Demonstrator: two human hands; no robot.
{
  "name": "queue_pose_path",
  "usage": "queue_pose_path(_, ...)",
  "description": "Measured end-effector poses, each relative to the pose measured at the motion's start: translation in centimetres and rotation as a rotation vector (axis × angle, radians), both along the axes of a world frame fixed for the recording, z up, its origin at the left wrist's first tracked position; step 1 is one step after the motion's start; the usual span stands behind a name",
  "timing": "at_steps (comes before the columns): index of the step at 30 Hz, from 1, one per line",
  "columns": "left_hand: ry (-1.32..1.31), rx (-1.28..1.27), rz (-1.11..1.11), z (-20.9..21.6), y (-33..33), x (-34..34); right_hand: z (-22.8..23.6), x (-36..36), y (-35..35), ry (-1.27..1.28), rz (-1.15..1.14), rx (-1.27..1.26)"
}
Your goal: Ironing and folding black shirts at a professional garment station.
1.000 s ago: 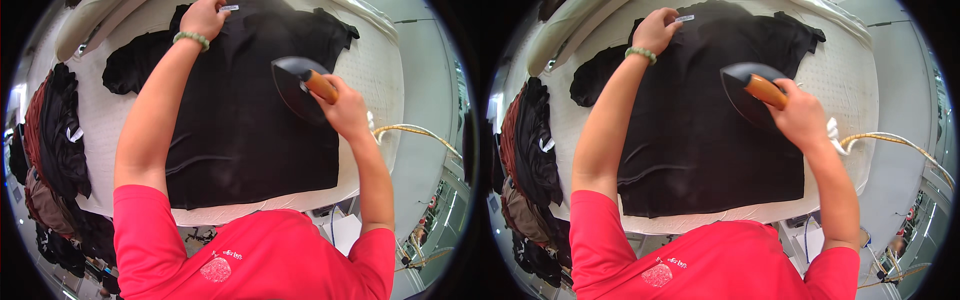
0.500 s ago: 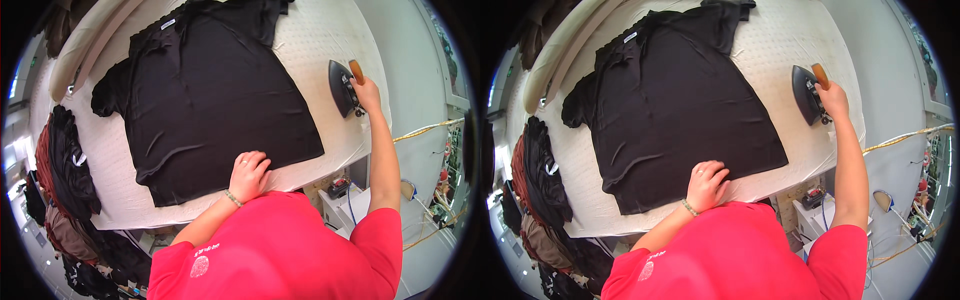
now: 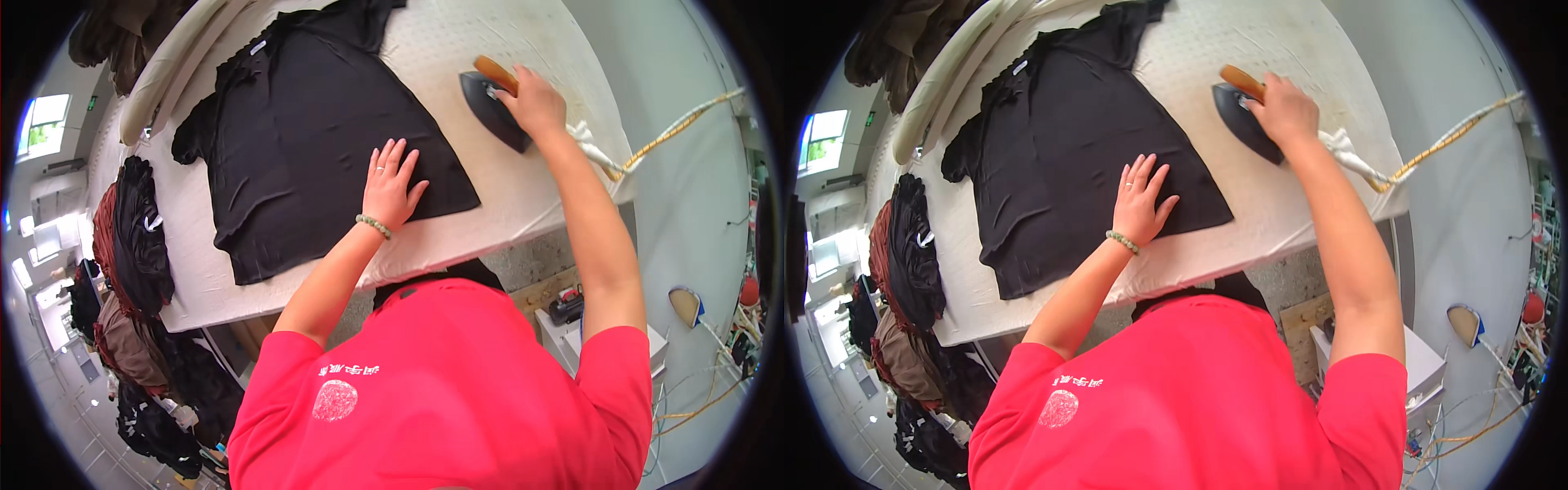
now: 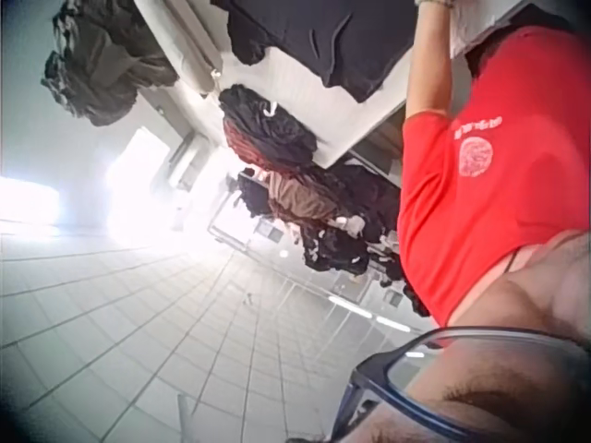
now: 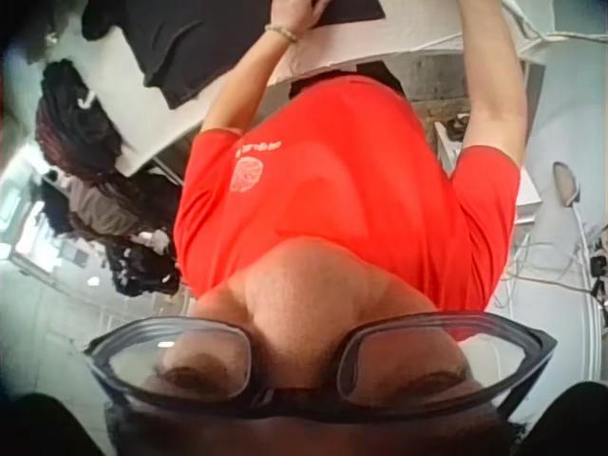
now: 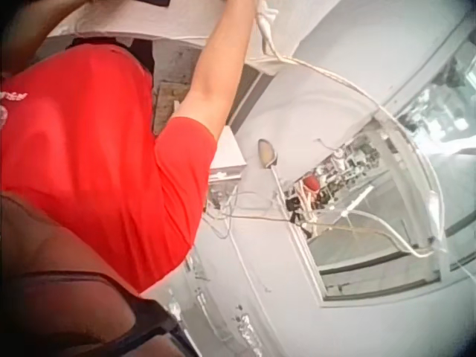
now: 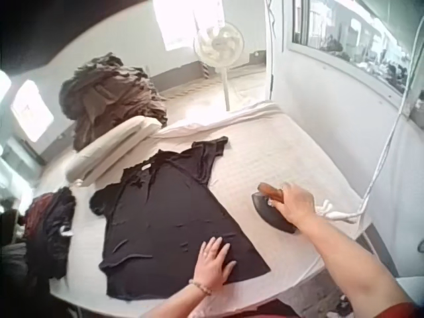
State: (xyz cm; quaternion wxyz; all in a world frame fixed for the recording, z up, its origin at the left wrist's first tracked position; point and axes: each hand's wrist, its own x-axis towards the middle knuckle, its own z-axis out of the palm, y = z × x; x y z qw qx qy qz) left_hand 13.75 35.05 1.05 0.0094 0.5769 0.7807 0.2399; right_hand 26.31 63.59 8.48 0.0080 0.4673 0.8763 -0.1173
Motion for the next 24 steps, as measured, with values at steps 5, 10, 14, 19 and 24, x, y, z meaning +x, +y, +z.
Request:
queue_pose_path(5,-0.115,-0.05,-0.242,0.8,-2.4,6.1,-2.7,7.2,-8.2,0.64,0.234,0.044)
queue_pose_path(10,-0.389,-0.063,-0.342,2.7,-3.0,5.2,-7.3,10.1,-15.5,0.513,-0.081,-0.546)
queue_pose_path(14,-0.296,0.01,-0.183,4.0,1.1,-4.6,-8.4,9.2,-17.0,0.505,-0.371,-0.811)
queue_pose_path(19,-0.024,-0.035,-0.258,3.3,10.5,-18.0,-7.8,8.0,-17.7,0.592,-0.553,-0.885)
queue_pose_path(24,0.133,-0.311,-0.426,2.7,18.0,-23.4,-7.6,7.5,-18.7,0.634,-0.669,-0.83)
